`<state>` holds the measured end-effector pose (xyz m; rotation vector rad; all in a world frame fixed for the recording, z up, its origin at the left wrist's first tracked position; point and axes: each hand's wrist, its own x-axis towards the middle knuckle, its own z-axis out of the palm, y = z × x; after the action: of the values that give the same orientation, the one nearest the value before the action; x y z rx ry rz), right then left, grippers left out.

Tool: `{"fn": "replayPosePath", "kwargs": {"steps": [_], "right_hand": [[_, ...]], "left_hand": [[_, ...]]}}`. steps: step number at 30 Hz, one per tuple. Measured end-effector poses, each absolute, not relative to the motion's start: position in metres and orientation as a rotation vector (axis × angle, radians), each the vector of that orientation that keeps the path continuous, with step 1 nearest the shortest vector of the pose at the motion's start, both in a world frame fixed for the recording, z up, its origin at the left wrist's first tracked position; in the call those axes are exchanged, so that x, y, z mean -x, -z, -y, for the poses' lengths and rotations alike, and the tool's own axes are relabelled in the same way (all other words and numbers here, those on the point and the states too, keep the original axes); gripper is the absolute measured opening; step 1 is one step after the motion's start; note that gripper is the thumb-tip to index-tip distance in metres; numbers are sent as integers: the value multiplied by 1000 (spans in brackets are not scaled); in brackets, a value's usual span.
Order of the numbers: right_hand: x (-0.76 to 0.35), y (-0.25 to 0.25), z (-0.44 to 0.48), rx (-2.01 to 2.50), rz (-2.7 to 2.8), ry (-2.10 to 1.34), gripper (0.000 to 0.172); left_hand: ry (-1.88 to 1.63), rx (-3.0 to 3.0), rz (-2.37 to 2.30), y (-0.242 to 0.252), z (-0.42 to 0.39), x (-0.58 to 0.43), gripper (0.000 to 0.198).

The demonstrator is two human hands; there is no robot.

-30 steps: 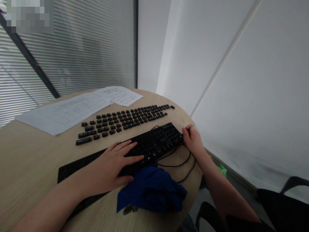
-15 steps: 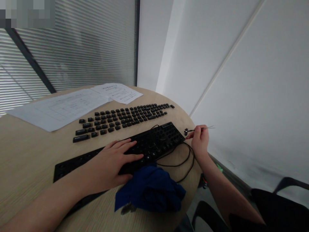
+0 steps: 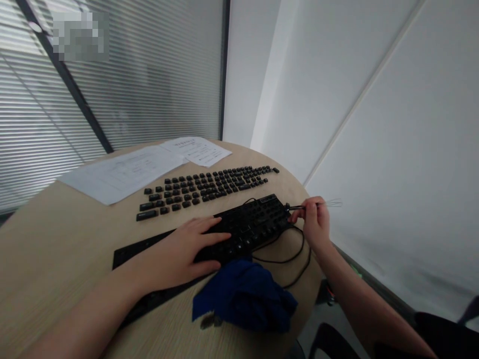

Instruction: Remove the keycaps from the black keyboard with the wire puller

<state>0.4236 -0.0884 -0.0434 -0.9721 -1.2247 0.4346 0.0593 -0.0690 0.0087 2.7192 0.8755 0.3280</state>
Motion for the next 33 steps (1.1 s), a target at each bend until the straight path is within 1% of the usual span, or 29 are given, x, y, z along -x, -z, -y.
{"fn": "replayPosePath", "kwargs": {"steps": [5, 8, 10, 12, 14, 17, 20, 24, 30, 33], "right_hand": [[-375, 3, 91, 719, 1347, -640, 27], [-340, -14, 89, 575, 1497, -796, 22], [-320, -19, 88, 516, 1632, -802, 16], [-305, -20, 86, 501, 1807, -673, 11], [-296, -20, 86, 474, 1979, -451, 8], [-291, -21, 88, 405, 2126, -216, 1], [-292, -22, 90, 392, 2156, -176, 7], [-296, -17, 91, 472, 2133, -150, 10], [-308, -10, 88, 635, 2029, -107, 10], [-314, -14, 84, 681, 1988, -30, 15]], "left_hand": [[-675, -2600, -926, -29, 75, -60, 41], [-940, -2516, -912, -33, 79, -61, 37], [-1100, -2438, -875, -31, 81, -60, 39], [-1195, -2380, -837, -29, 81, -59, 39], [-1217, -2364, -830, -28, 80, -58, 35], [-1189, -2391, -847, -28, 79, -57, 21], [-1174, -2406, -859, -29, 77, -57, 13], [-1192, -2394, -889, -27, 76, -57, 13], [-1286, -2349, -886, -29, 76, -55, 12], [-1289, -2327, -878, -30, 77, -56, 12]]}}
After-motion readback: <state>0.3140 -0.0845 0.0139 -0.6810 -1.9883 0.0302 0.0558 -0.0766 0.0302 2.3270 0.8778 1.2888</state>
